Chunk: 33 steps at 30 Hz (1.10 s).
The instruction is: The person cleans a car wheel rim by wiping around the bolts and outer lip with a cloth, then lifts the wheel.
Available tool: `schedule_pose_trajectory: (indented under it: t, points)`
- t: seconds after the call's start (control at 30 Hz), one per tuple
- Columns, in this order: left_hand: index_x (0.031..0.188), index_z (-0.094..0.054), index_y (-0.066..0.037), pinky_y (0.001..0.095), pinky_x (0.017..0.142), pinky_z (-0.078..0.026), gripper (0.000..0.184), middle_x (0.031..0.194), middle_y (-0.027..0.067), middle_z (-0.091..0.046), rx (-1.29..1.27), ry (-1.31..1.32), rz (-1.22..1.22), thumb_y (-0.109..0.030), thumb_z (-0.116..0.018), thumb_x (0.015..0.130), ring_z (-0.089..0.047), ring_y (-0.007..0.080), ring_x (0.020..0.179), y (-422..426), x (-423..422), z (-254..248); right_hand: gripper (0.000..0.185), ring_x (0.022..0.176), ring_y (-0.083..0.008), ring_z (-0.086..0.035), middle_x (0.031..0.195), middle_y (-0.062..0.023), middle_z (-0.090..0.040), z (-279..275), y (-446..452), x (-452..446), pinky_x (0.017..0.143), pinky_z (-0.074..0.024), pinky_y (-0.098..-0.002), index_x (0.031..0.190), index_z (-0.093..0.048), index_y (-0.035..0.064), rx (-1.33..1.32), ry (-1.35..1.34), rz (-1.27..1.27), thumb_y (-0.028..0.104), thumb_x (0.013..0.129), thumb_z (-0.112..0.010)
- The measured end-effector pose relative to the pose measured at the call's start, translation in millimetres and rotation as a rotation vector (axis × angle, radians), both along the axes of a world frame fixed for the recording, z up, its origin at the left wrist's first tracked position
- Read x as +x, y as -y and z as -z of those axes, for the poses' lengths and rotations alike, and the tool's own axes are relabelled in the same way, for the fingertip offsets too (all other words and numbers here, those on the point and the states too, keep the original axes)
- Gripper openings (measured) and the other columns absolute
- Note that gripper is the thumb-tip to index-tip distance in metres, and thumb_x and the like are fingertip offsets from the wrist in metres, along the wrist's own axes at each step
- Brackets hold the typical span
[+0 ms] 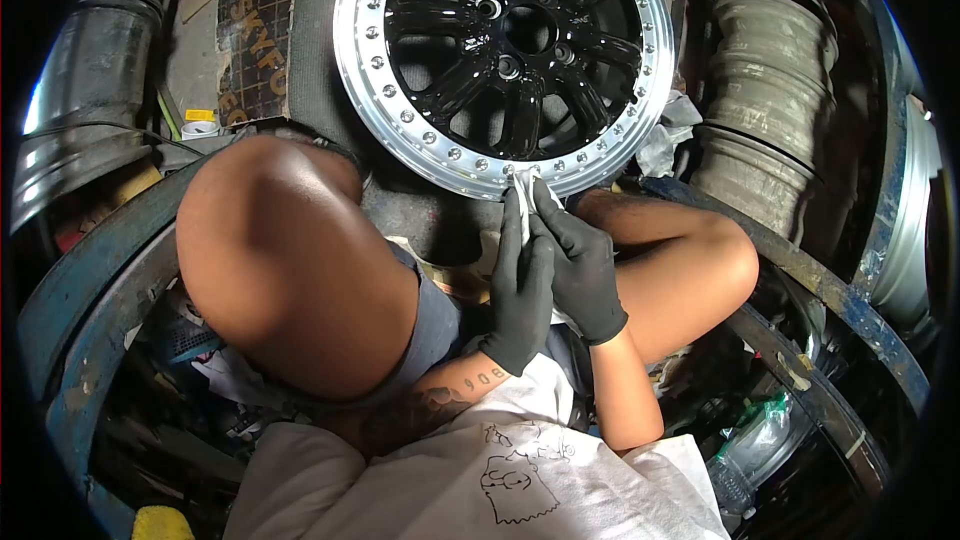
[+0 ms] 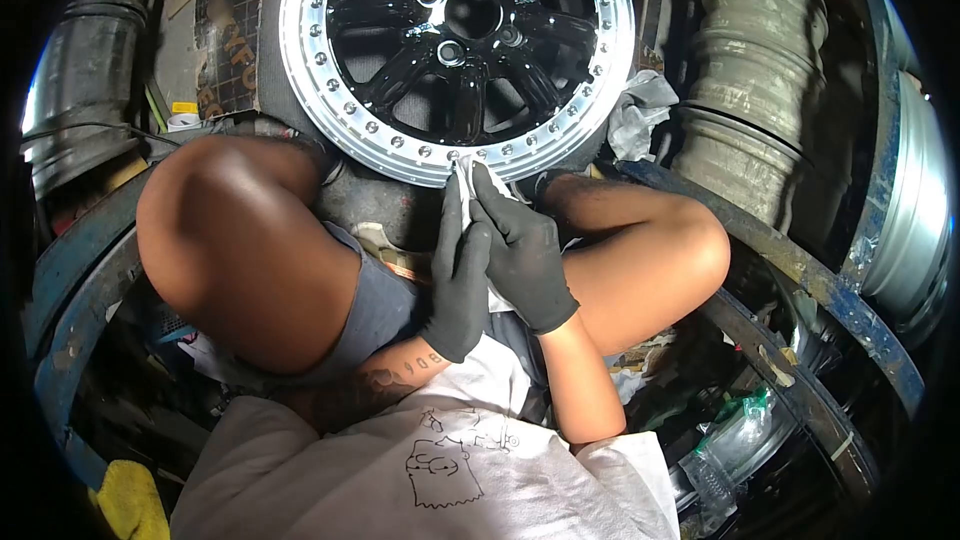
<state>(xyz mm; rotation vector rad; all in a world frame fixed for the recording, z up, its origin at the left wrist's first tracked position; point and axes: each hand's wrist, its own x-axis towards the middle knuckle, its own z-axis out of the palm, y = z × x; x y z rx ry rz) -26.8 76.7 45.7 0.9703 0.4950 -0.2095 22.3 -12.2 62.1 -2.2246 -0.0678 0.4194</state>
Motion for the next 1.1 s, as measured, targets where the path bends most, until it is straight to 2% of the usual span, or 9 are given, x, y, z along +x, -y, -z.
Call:
schedule_pose_trajectory:
  t: [0.13,0.33,0.53,0.6,0.63,0.73,0.87,0.97,1.1]
  points:
    - [0.165,-0.022,-0.002,0.0381,0.125,-0.028,0.059,0.168,0.0154,-0.029,-0.058,-0.052,-0.033,-0.024,-0.034,0.111,-0.032,0.0246,0.152,1,-2,4,0.053,0.093,-0.0396,-0.075,0.109,-0.0264,-0.073,-4,-2,5,0.083,-0.0595,-0.0436,0.147,-0.056,-0.0014,-0.158,0.026,-0.15,0.009,0.095,-0.063]
    - [0.164,-0.026,-0.007,0.0387,0.124,-0.032,0.058,0.166,0.0131,-0.034,-0.439,-0.291,-0.122,-0.036,-0.029,0.114,-0.039,0.0231,0.149,7,-10,12,0.06,0.065,-0.0261,-0.07,0.088,-0.0146,-0.067,-31,-26,14,0.058,-0.0567,-0.0395,0.152,-0.051,0.0043,-0.779,0.13,-0.517,0.015,0.093,-0.059]
    - [0.154,-0.039,-0.01,0.0454,0.117,-0.044,0.057,0.153,0.0116,-0.049,-0.91,-0.488,-0.136,-0.049,-0.031,0.114,-0.049,0.0251,0.141,-7,2,-14,0.034,0.065,-0.0311,-0.072,0.083,-0.0128,-0.072,-56,-32,58,0.056,-0.0584,-0.0423,0.124,-0.062,-0.0003,-0.848,0.082,-0.848,0.013,0.093,-0.06]
    - [0.151,-0.042,-0.01,0.0442,0.113,-0.049,0.051,0.149,0.0118,-0.052,-0.854,-0.249,0.033,-0.044,-0.031,0.115,-0.055,0.0271,0.136,-11,8,-1,0.028,0.073,-0.0396,-0.073,0.08,-0.017,-0.072,-50,-10,81,0.066,-0.0595,-0.0473,0.114,-0.064,-0.0021,-0.514,0.214,-0.912,0.016,0.093,-0.061]
    - [0.151,-0.042,-0.007,0.0431,0.114,-0.048,0.048,0.151,0.0138,-0.051,-0.748,-0.123,0.094,-0.037,-0.034,0.115,-0.055,0.0272,0.137,-12,7,-7,0.025,0.083,-0.0429,-0.072,0.081,-0.0242,-0.071,-52,-12,99,0.077,-0.0588,-0.0488,0.106,-0.066,-0.0032,-0.53,-0.075,-0.938,0.016,0.091,-0.064]
    - [0.156,-0.038,0.001,0.0341,0.104,-0.048,0.048,0.147,0.0171,-0.052,-0.287,0.304,0.043,-0.015,-0.045,0.111,-0.056,0.0215,0.125,-9,-3,-11,0.029,0.084,-0.0464,-0.069,0.087,-0.0261,-0.069,-59,8,85,0.077,-0.0554,-0.0504,0.121,-0.071,0.0034,-0.35,-0.075,-0.681,0.016,0.095,-0.064]
    - [0.165,-0.025,0.001,0.0241,0.091,-0.047,0.065,0.136,0.0111,-0.057,-0.157,-0.093,0.176,-0.008,-0.051,0.106,-0.054,0.009,0.101,-24,15,-31,0.043,0.101,-0.0425,-0.072,0.113,-0.0285,-0.07,-59,18,41,0.083,-0.0568,-0.0405,0.139,-0.062,-0.0001,-0.181,-0.078,-0.238,0.01,0.098,-0.066]
    - [0.166,-0.019,0.003,0.0324,0.113,-0.041,0.068,0.161,0.0207,-0.039,-0.038,-0.008,0.143,-0.008,-0.049,0.106,-0.048,0.0206,0.138,-12,1,-12,0.042,0.107,-0.0391,-0.073,0.117,-0.0289,-0.069,-35,14,19,0.088,-0.0564,-0.0385,0.138,-0.063,-0.0027,-0.118,-0.051,-0.126,0.009,0.098,-0.068]
    - [0.166,-0.002,0.001,0.0394,0.125,-0.029,0.074,0.171,0.0242,-0.018,0.141,0.107,0.079,-0.011,-0.043,0.107,-0.03,0.0333,0.155,-6,1,-5,0.048,0.107,-0.0427,-0.071,0.119,-0.0315,-0.068,-25,-4,15,0.089,-0.0564,-0.042,0.145,-0.058,0.0007,-0.117,-0.051,-0.151,0.009,0.098,-0.064]
